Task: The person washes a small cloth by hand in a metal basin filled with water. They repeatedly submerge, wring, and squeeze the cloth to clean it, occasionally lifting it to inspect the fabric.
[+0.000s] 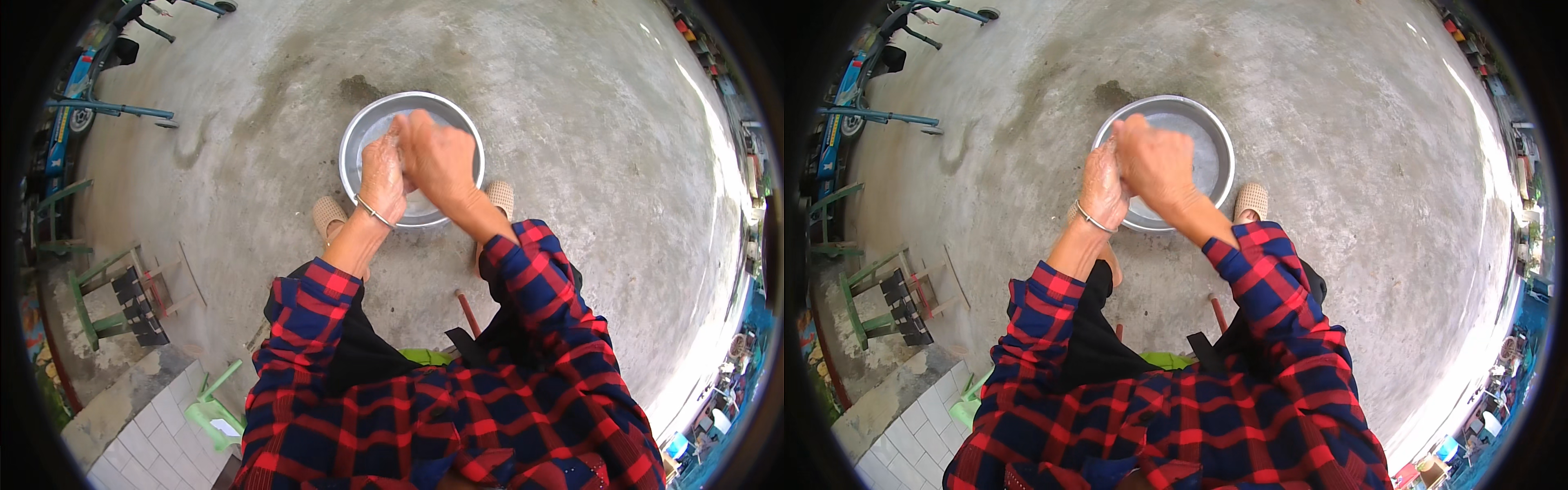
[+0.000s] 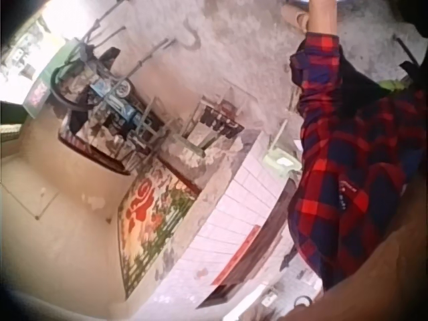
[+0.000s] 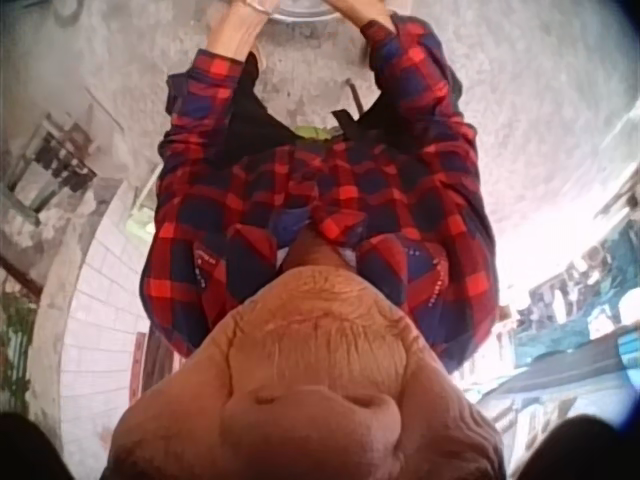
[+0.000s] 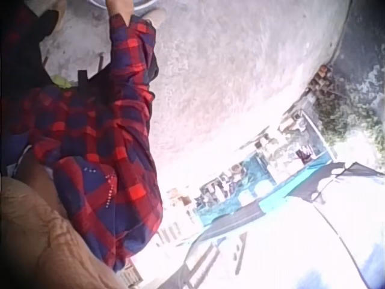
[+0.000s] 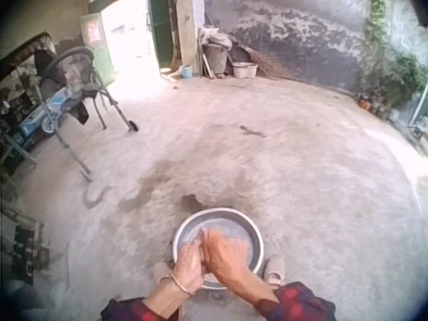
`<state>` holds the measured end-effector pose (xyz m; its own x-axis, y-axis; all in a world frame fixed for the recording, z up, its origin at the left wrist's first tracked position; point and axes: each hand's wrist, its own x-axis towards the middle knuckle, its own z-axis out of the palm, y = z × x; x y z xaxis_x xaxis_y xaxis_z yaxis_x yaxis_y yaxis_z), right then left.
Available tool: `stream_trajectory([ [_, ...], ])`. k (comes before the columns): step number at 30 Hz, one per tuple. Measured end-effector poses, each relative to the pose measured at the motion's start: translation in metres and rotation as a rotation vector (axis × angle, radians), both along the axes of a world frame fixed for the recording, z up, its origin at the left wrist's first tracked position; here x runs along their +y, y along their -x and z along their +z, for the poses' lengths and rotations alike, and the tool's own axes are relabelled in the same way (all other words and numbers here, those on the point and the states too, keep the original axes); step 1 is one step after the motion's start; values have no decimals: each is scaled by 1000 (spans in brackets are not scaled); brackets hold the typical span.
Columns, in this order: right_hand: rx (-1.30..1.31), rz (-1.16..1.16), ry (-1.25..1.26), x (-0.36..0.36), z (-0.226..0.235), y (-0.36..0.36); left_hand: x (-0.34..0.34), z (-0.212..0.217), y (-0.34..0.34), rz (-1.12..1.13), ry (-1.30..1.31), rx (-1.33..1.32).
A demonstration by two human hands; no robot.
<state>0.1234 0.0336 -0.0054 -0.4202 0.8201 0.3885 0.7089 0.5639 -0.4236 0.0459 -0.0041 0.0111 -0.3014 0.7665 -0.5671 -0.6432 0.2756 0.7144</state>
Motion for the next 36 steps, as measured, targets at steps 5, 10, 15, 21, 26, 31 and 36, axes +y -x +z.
stream_trajectory([
  [5, 120, 86, -130, -26, 9, 11, -2, -23, 23, -109, -235, -47],
  [10, 100, 4, -41, -10, 9, 8, -4, -8, 9, -34, -107, 27],
  [15, 6, -3, 49, 7, 7, 0, -4, -19, 24, -241, -80, -63],
  [21, 81, -9, 22, 1, 0, 3, -4, -9, 18, -165, -107, -31],
  [26, 96, 111, -103, -28, 9, 11, 3, -8, 25, -89, -244, -87],
  [31, 37, -15, -66, 0, 5, 6, -1, -12, 18, -95, -116, -87],
  [36, 80, -56, 15, 7, 4, 3, -2, -6, 15, -132, -24, -7],
])
